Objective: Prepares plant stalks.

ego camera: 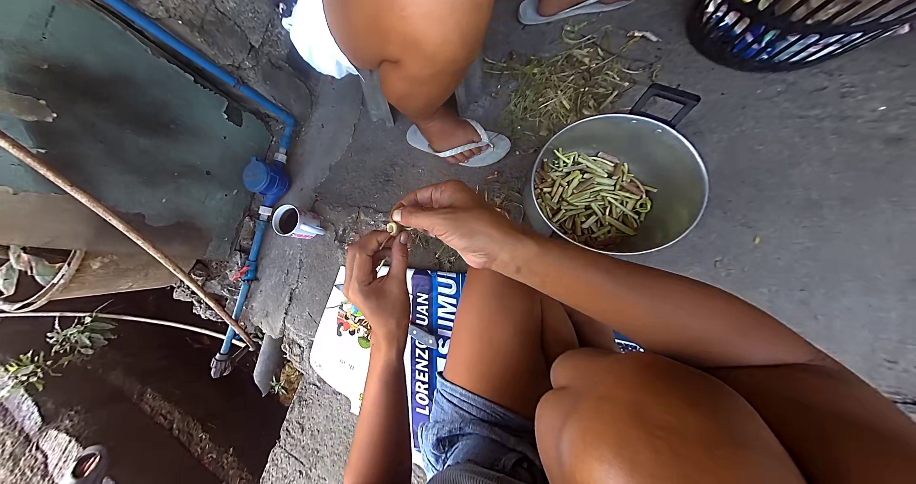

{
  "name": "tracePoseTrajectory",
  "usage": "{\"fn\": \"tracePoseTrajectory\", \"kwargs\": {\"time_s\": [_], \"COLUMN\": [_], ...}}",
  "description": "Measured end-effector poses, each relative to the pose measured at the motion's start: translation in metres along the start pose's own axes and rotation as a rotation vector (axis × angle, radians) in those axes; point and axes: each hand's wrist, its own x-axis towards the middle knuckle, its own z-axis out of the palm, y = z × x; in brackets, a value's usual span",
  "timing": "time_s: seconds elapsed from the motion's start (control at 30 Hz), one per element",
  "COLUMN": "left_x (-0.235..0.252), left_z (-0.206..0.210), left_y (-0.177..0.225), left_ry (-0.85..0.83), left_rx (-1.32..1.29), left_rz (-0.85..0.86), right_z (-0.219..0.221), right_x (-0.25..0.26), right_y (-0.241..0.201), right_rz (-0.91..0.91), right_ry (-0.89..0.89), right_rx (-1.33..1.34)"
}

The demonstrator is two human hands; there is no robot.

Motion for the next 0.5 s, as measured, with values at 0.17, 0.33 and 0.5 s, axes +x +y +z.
{"fn": "tracePoseTrajectory", "kwargs": {"time_s": [0.17, 0.33, 0.5], "left_x": [0.006, 0.029, 0.05], "left_z": [-0.009, -0.034, -0.066], "left_y": [0.001, -0.004, -0.007], "left_ry": [0.014, 0.02, 0.1], "left_rx": [-0.016, -0.132, -0.282], "left_rz": [-0.045, -0.124, -0.164], "right_z": [-0.004, -0.031, -0.087], "right_x": [0.01, 0.044, 0.081], "right_y": [0.015, 0.067, 0.118], "right_rz": [-0.023, 0.075, 0.269], "right_ry": [-0.031, 0.036, 0.198], "right_rx": [-0.085, -0.263, -0.454]}}
